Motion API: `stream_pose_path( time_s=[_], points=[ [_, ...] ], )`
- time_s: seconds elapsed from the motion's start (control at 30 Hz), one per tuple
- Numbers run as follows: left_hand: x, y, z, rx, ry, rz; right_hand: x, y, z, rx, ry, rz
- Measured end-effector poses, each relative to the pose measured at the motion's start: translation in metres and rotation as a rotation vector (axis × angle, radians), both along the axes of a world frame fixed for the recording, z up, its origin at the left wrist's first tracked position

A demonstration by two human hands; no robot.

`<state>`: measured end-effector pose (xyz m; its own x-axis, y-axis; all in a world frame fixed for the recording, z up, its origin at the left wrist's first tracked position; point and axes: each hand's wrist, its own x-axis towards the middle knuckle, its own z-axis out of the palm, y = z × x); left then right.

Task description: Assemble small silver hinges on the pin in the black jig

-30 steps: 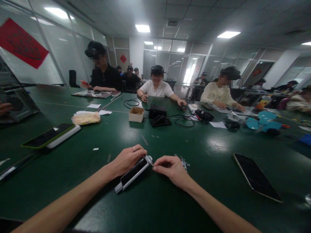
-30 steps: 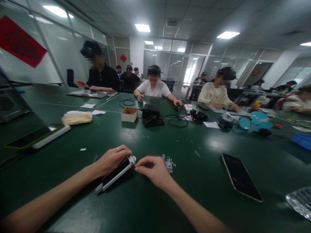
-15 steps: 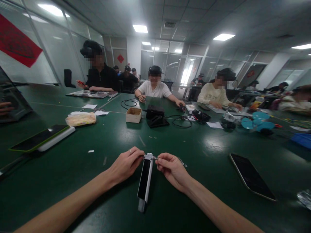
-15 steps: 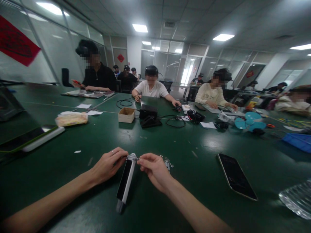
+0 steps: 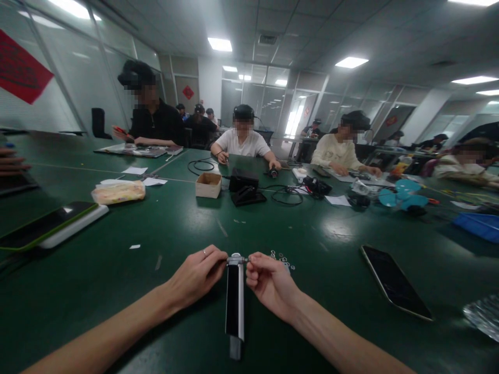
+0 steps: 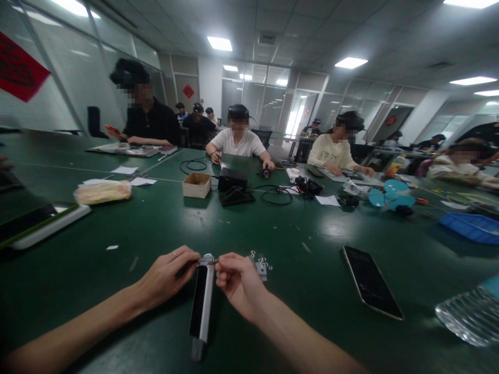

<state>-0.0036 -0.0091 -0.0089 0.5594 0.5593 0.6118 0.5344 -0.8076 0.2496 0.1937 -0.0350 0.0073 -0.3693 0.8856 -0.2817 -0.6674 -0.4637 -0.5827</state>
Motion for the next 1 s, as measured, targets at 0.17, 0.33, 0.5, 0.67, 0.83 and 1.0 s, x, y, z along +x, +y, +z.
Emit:
stream_pose_path(
  time_s=[0.17, 0.33, 0.5, 0.67, 0.83, 1.0],
  points=[
    [0.001, -0.001, -0.007, 0.077, 0.006, 0.005, -0.004, -0.004, 0.002, 0.068, -0.019, -0.041],
    [0.0, 0.001, -0.004, 0.033, 0.03, -0.013, 0.002, 0.001, 0.003, 0.143, -0.095, -0.058],
    [-0.005, 0.001, 0.003, -0.139, 0.038, -0.066, 0.013, 0.007, 0.002, 0.175, -0.158, 0.008],
    [-0.004, -0.003, 0.011, -0.328, -0.019, -0.096, 0.016, 0.007, 0.002, 0.262, -0.214, 0.058],
    [-0.002, -0.005, 0.015, -0.521, -0.075, -0.131, 0.019, 0.005, 0.003, 0.456, -0.357, 0.078],
    [-0.002, -0.005, 0.018, -0.714, -0.144, -0.162, 0.024, 0.004, 0.007, 0.631, -0.505, 0.136]
  ],
)
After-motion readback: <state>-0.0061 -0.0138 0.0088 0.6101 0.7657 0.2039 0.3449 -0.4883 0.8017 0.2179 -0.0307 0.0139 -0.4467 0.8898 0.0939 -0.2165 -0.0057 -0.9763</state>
